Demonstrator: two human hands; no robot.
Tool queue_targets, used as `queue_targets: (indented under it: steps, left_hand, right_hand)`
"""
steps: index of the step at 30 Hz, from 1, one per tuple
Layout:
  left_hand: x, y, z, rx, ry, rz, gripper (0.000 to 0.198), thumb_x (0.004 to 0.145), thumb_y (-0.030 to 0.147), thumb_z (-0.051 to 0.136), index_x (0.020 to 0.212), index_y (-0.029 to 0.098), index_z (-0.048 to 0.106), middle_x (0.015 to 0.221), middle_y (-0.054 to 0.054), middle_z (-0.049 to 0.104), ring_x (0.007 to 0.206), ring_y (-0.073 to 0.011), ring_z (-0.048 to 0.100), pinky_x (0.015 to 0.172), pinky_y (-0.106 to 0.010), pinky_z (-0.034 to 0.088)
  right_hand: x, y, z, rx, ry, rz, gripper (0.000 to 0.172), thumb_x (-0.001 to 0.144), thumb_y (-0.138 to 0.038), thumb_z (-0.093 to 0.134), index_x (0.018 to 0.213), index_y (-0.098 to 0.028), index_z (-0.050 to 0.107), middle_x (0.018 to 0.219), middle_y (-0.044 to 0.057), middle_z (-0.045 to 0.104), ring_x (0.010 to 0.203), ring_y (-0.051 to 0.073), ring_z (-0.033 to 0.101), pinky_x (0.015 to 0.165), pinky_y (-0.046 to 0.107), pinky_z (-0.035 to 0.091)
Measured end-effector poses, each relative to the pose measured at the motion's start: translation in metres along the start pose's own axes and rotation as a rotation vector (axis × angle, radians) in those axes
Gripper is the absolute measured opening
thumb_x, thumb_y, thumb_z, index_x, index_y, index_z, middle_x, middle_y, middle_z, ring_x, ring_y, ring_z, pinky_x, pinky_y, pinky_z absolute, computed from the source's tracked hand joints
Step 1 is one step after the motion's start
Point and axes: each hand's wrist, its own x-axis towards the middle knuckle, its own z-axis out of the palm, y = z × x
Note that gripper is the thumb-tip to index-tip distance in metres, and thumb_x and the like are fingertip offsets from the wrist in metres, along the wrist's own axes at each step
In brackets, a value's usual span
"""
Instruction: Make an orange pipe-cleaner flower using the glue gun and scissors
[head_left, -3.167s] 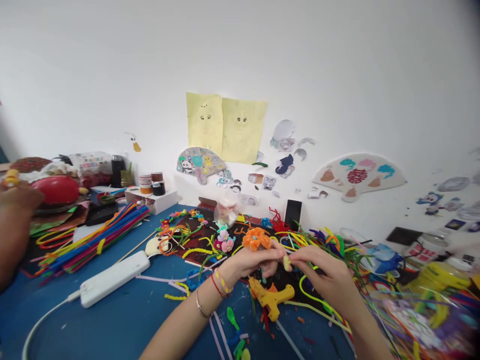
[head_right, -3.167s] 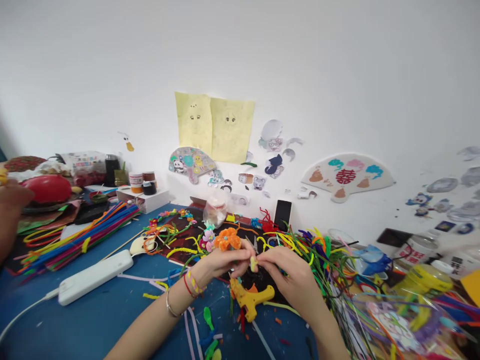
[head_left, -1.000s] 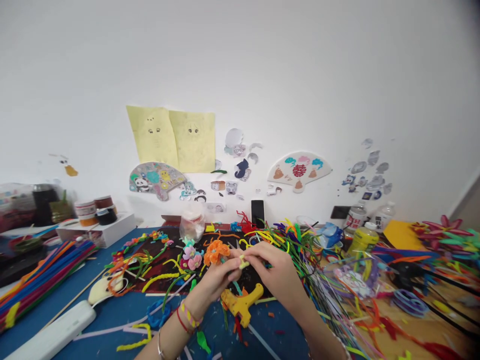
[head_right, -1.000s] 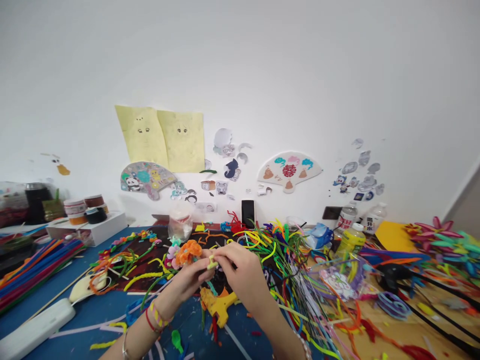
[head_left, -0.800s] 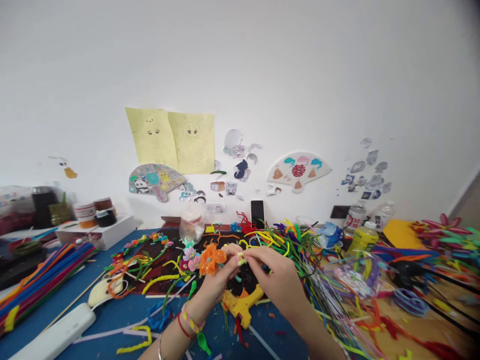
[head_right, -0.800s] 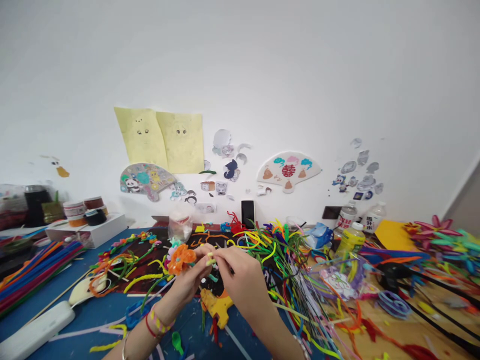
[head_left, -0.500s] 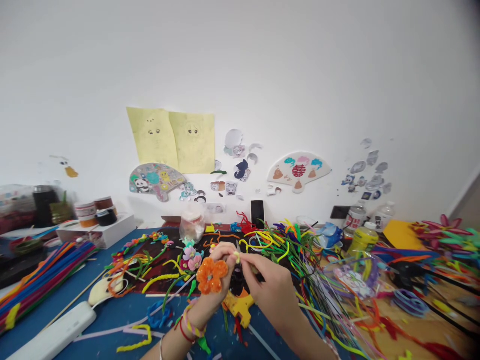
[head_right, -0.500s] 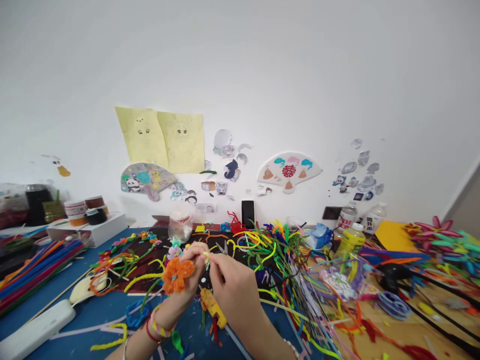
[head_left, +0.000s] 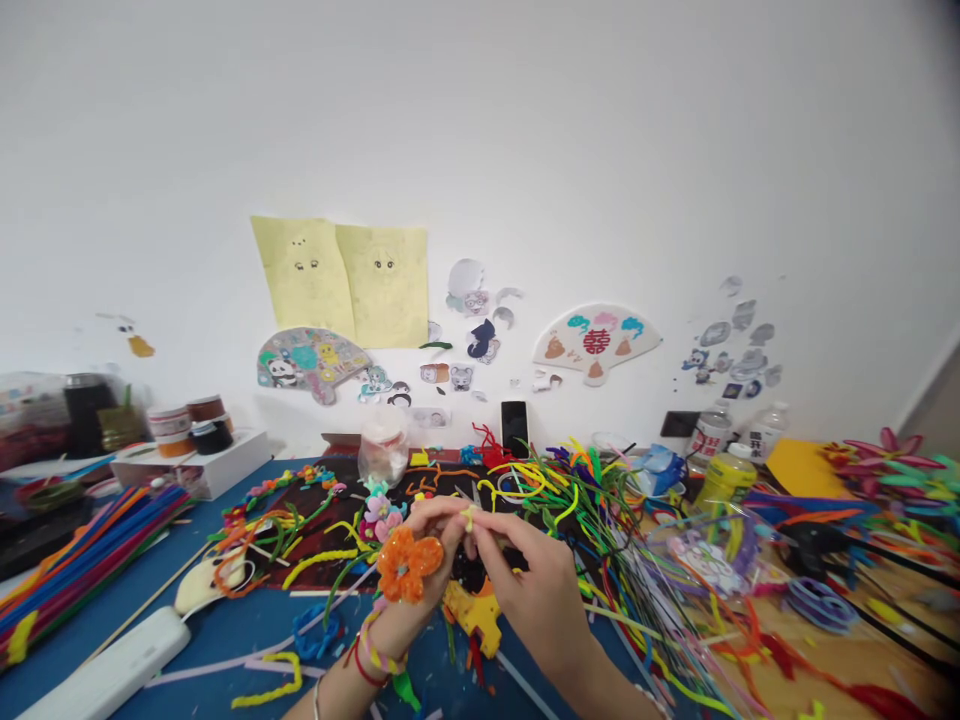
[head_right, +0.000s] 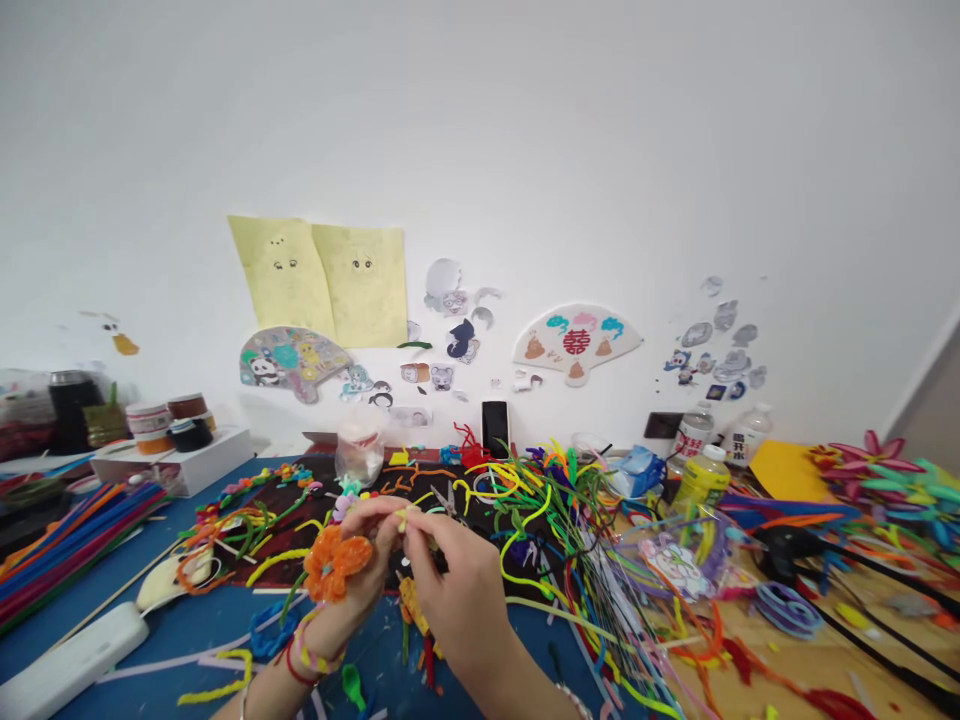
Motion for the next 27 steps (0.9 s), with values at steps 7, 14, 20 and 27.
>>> queue_targets:
  steps: [7, 14, 20, 27]
  left_hand:
    - [0.005, 0.005, -0.015, 0.122, -0.135, 0.600, 0.021, 0.084, 0.019, 0.053, 0.103, 0.024, 0.060, 0.101, -0.007, 0.067, 0.093, -0.0198, 0.062, 0.081, -0.034, 0.050]
    - [0.010, -0.004, -0.025, 0.303, -0.147, 0.764, 0.028, 0.081, 0.007, 0.055, 0.104, 0.022, 0.059, 0.103, -0.006, 0.065, 0.091, -0.0165, 0.062, 0.079, -0.029, 0.051]
    - [0.008, -0.001, -0.031, 0.401, -0.228, 0.719, 0.022, 0.087, 0.014, 0.048, 0.105, 0.020, 0.059, 0.097, -0.007, 0.065, 0.091, -0.0168, 0.061, 0.079, -0.027, 0.050]
    - [0.018, 0.016, -0.042, 0.572, -0.398, 0.774, 0.025, 0.089, 0.015, 0.041, 0.107, 0.020, 0.058, 0.084, -0.004, 0.066, 0.077, -0.0134, 0.062, 0.068, -0.023, 0.050]
  right_hand:
    - [0.005, -0.001, -0.006, 0.472, -0.172, 0.376, 0.013, 0.075, -0.027, 0.062, 0.079, -0.017, 0.069, 0.076, 0.005, 0.072, 0.070, 0.018, 0.068, 0.067, 0.027, 0.056]
    - [0.011, 0.009, -0.005, 0.833, -0.195, 0.570, 0.014, 0.066, -0.027, 0.073, 0.075, -0.017, 0.071, 0.072, 0.002, 0.071, 0.066, 0.011, 0.065, 0.069, 0.022, 0.053]
    - [0.010, 0.009, -0.004, 0.979, -0.161, 0.669, 0.017, 0.062, -0.021, 0.076, 0.068, -0.016, 0.062, 0.070, -0.001, 0.066, 0.064, 0.008, 0.061, 0.070, 0.023, 0.052]
    - [0.012, 0.009, -0.004, 0.974, -0.137, 0.679, 0.028, 0.060, -0.019, 0.076, 0.069, -0.016, 0.050, 0.066, -0.003, 0.064, 0.060, 0.007, 0.058, 0.066, 0.023, 0.051]
